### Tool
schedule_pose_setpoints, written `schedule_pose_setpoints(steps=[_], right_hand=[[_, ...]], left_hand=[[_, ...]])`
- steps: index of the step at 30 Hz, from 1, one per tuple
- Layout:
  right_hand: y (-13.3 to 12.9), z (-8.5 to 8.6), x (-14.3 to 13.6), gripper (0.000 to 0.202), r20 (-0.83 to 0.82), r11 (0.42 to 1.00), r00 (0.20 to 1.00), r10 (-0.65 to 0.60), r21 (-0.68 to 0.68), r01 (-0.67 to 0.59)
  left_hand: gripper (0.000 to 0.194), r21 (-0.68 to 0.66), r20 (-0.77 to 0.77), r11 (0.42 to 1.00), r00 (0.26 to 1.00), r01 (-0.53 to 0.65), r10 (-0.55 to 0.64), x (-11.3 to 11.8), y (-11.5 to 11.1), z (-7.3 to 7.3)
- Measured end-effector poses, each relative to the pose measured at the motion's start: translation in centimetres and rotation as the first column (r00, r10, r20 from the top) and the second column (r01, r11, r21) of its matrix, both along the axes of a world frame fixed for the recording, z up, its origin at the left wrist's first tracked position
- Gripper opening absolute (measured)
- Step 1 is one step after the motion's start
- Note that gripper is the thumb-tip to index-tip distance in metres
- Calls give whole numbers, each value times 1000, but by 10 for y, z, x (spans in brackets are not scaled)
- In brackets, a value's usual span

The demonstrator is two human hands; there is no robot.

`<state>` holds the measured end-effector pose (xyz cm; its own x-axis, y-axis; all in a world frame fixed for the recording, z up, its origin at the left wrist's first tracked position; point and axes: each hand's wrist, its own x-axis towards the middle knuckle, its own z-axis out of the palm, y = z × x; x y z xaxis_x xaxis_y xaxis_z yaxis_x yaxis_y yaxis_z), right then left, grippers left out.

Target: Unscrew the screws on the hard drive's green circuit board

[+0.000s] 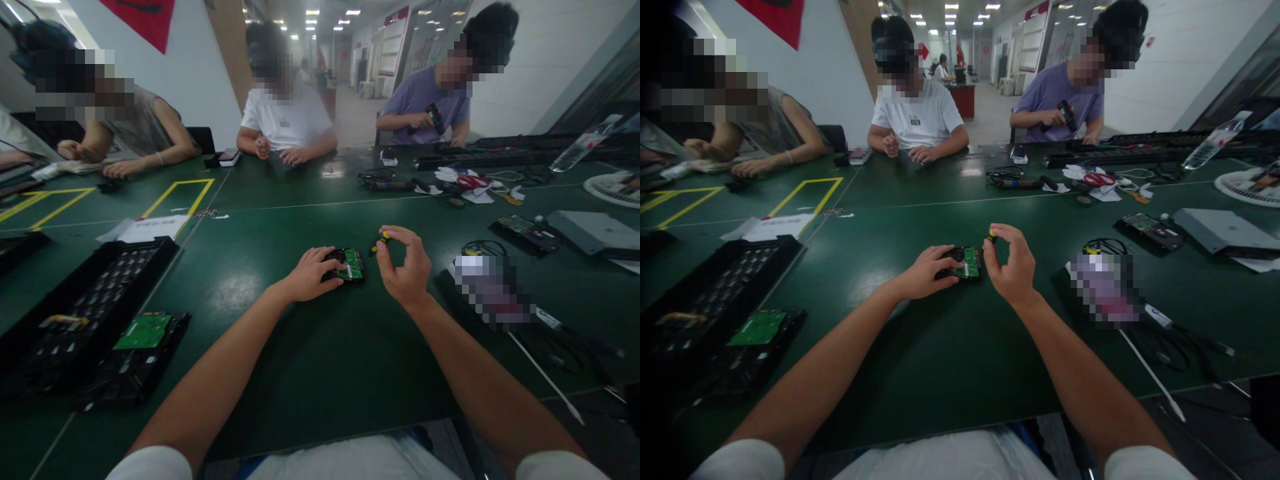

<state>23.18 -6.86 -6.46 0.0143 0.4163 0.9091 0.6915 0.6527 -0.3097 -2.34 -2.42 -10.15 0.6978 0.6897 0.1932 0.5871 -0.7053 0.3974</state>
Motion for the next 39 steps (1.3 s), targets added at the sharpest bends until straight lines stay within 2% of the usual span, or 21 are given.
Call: schedule_pose_setpoints(steps=[3,10,15,22,28,35,39], right_hand=[[1,-1,0,32,-13,1000,1000,13,-11,-13],[1,1,2,33,73,1000,997,0,11,-1],[1,-1,0,36,-1,1000,1000,14,10,-14],[0,2,1,36,78,1000,997,-18,0,18],[1,-1,-1,34,-6,1000,1000,0,-2,0],[2,-1,3,33,67,1000,998,4,7,-5],[2,-1,1,34,30,1000,1000,-1,28,0]], left_hand=[[39,3,-1,1000,1000,4,-4,0,0,0],[39,19,-1,1000,1000,12,-12,0,0,-1],[39,19,5,1000,1000,4,-4,0,0,-2],[40,22,-7,1000,1000,10,-10,0,1,-1],[39,32,-3,999,1000,13,-13,0,1,-1],[38,20,9,1000,1000,11,-11,0,0,-1],[38,9,21,1000,1000,4,-4,0,0,0]])
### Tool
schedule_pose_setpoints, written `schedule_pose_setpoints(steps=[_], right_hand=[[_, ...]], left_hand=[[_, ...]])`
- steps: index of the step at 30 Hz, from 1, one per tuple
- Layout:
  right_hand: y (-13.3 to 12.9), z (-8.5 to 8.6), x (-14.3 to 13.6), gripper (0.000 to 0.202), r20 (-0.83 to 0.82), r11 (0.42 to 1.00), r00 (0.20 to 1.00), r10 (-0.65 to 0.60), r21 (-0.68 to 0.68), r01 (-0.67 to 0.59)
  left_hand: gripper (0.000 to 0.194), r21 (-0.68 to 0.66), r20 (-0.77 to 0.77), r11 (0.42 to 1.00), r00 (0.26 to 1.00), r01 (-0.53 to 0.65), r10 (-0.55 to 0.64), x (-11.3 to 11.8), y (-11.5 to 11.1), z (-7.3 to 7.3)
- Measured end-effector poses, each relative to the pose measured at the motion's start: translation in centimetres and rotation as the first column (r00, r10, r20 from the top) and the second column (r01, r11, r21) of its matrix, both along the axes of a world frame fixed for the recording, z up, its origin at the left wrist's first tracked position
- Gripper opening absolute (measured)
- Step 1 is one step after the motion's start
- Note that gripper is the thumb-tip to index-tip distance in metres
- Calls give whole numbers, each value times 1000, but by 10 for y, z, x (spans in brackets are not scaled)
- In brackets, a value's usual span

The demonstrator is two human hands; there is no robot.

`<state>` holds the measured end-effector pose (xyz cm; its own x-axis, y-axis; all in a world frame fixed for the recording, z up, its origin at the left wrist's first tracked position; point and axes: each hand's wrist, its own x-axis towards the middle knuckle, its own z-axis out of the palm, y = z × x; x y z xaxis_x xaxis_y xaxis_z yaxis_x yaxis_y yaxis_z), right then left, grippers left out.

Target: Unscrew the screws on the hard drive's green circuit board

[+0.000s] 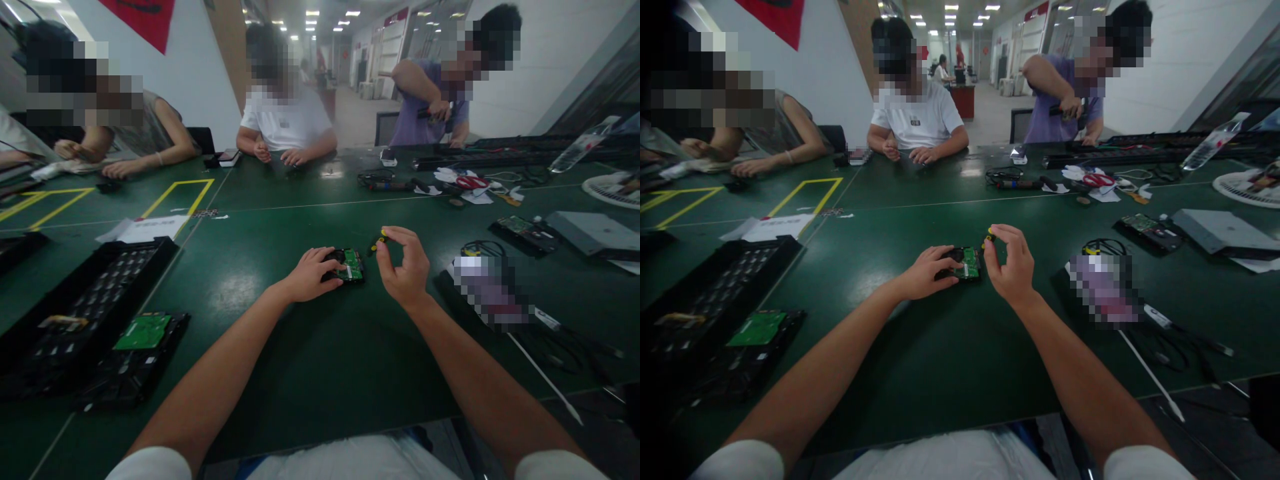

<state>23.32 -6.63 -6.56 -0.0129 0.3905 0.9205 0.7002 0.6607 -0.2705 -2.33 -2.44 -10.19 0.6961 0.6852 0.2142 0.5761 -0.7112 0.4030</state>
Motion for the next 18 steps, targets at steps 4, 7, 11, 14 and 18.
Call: schedule_pose_setpoints(steps=[4,7,11,14,18], right_hand=[[0,-1,-1,35,-38,1000,999,3,-12,-4],[-1,0,0,30,-1,1000,1000,-4,-30,4],[-2,2,0,28,14,1000,1000,-6,-29,6],[-1,1,-1,30,-36,999,999,-1,-36,-1],[-2,1,0,26,-10,999,1000,-4,-53,4]], left_hand=[[40,8,-16,1000,1000,0,0,0,1,-1],[39,11,-25,1000,1000,5,-5,0,1,-2],[39,6,-31,1000,1000,3,-2,-1,2,-2],[40,2,-25,1000,1000,0,0,-1,1,-1],[39,0,-24,1000,1000,2,-2,-1,1,0]])
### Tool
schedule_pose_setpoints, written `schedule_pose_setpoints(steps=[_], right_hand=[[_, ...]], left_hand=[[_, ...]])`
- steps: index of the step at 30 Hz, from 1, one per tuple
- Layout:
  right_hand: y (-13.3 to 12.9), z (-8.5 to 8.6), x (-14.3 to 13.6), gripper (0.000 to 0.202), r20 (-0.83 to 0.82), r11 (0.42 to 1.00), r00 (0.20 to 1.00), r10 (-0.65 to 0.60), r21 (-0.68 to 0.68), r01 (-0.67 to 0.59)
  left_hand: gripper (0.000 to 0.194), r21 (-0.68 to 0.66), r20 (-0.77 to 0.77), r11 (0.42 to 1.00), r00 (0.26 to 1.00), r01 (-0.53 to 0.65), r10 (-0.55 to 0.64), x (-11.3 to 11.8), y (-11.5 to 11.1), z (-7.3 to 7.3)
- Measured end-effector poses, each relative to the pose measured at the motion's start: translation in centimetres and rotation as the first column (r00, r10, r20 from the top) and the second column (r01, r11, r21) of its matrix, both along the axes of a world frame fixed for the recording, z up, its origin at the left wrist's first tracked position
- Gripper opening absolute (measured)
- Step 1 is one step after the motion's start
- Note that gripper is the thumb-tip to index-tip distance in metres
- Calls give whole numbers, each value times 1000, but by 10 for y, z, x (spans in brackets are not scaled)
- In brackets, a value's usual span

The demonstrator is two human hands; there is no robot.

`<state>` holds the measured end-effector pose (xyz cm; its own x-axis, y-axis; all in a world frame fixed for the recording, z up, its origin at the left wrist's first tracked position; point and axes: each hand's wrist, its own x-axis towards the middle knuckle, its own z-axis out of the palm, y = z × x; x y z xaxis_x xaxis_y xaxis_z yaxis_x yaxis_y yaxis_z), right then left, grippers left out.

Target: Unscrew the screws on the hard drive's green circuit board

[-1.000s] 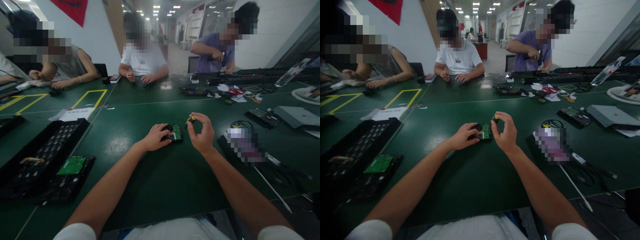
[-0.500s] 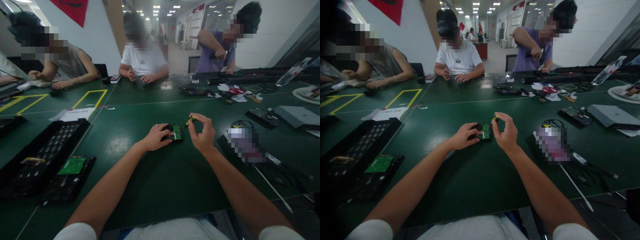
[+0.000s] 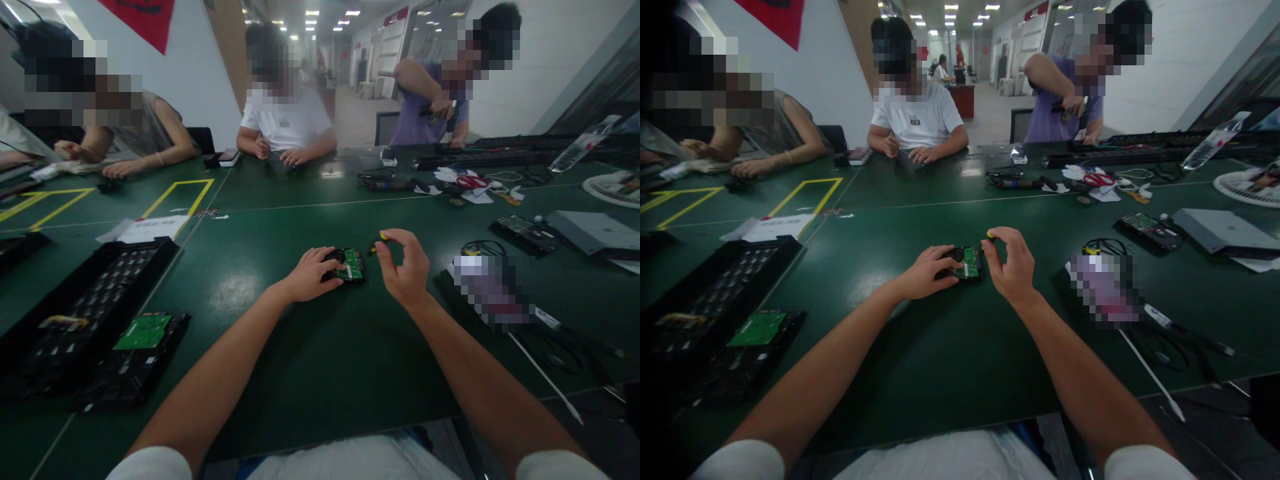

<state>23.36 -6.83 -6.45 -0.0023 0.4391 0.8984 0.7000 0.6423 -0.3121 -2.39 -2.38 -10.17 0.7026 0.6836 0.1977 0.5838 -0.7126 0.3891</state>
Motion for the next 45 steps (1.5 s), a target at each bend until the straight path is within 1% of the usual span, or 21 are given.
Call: schedule_pose_setpoints(steps=[4,9,13,16,19,23,28,31,34,41,45], right_hand=[[-1,2,0,27,40,1000,999,-8,3,8],[0,0,-1,27,-22,1000,1000,-9,-6,9],[0,-1,1,28,37,999,999,-32,17,31],[-1,0,1,34,78,1000,997,-4,18,3],[-1,1,0,39,77,999,996,40,6,-41],[0,-2,-1,36,34,1000,999,19,-5,-19],[1,-2,0,34,44,999,999,16,43,-18],[0,0,0,34,31,999,999,41,16,-42],[-1,0,-1,33,6,1000,1000,26,-8,-26],[-1,2,-1,35,68,999,997,18,27,-20],[0,0,-2,32,14,1000,1000,5,31,-5]], left_hand=[[39,-3,2,1000,1000,3,-3,0,0,0],[39,-3,0,1000,1000,-2,2,0,0,1],[40,-3,-1,1000,1000,0,0,0,0,1],[40,3,-1,1000,1000,1,-1,0,0,0],[40,13,-6,1000,1000,3,-3,1,0,-1],[40,20,-8,1000,1000,8,-8,1,1,-1],[40,10,-9,1000,1000,6,-6,0,1,0],[39,6,3,1000,1000,5,-5,0,0,0],[39,5,7,1000,1000,0,-1,0,0,-1],[40,13,-12,1000,1000,11,-11,0,1,-1],[39,10,0,1000,1000,7,-7,0,0,0]])
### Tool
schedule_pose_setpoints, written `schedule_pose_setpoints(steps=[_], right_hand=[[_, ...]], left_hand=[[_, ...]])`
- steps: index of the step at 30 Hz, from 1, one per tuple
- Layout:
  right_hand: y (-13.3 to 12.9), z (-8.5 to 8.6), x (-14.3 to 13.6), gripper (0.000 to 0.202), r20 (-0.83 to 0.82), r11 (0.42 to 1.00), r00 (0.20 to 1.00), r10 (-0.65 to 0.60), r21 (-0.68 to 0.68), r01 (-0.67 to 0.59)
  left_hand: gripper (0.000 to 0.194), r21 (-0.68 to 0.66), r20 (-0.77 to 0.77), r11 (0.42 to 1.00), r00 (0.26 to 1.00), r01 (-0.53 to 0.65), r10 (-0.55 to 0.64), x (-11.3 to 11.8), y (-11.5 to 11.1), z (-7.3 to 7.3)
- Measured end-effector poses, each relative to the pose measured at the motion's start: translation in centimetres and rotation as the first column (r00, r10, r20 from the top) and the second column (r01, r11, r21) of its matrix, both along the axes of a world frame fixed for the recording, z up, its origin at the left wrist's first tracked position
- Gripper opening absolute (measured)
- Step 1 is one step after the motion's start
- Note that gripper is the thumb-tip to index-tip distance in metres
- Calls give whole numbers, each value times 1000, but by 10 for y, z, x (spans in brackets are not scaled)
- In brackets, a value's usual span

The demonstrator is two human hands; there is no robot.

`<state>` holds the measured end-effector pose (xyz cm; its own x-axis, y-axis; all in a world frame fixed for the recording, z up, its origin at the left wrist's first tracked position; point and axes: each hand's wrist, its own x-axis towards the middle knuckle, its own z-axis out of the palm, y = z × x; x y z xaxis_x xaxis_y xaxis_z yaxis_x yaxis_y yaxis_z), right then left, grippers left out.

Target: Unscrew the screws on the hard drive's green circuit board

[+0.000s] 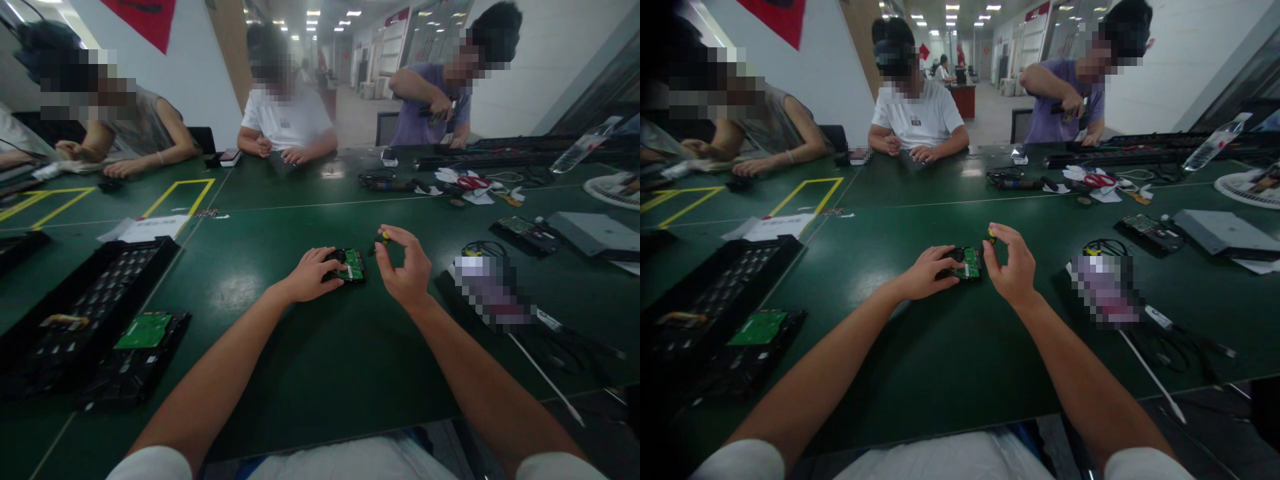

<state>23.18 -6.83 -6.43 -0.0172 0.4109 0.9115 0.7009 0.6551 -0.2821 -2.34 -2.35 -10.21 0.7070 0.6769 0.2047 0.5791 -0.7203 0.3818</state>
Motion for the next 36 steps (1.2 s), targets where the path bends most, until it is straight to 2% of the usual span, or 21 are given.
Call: schedule_pose_setpoints(steps=[8,14,21,27,32,36], right_hand=[[-1,1,3,30,24,1000,1000,-4,-1,4],[1,0,1,31,-41,1000,999,-14,18,14],[1,0,3,32,23,1000,999,-26,3,26],[2,-1,2,33,-39,1000,999,9,4,-9],[0,0,3,29,19,1000,1000,-22,-11,23],[1,-1,2,30,-24,1000,1000,-10,-13,10]], left_hand=[[39,0,5,1000,1000,-9,9,0,-1,1],[39,-11,4,1000,1000,-6,6,0,-1,2],[39,-24,4,1000,1000,-8,8,0,0,0],[39,-13,13,1000,1000,-6,7,0,0,0],[41,3,-8,1000,1000,-1,1,0,0,-1],[40,5,-3,1000,1000,-5,5,0,0,-1]])
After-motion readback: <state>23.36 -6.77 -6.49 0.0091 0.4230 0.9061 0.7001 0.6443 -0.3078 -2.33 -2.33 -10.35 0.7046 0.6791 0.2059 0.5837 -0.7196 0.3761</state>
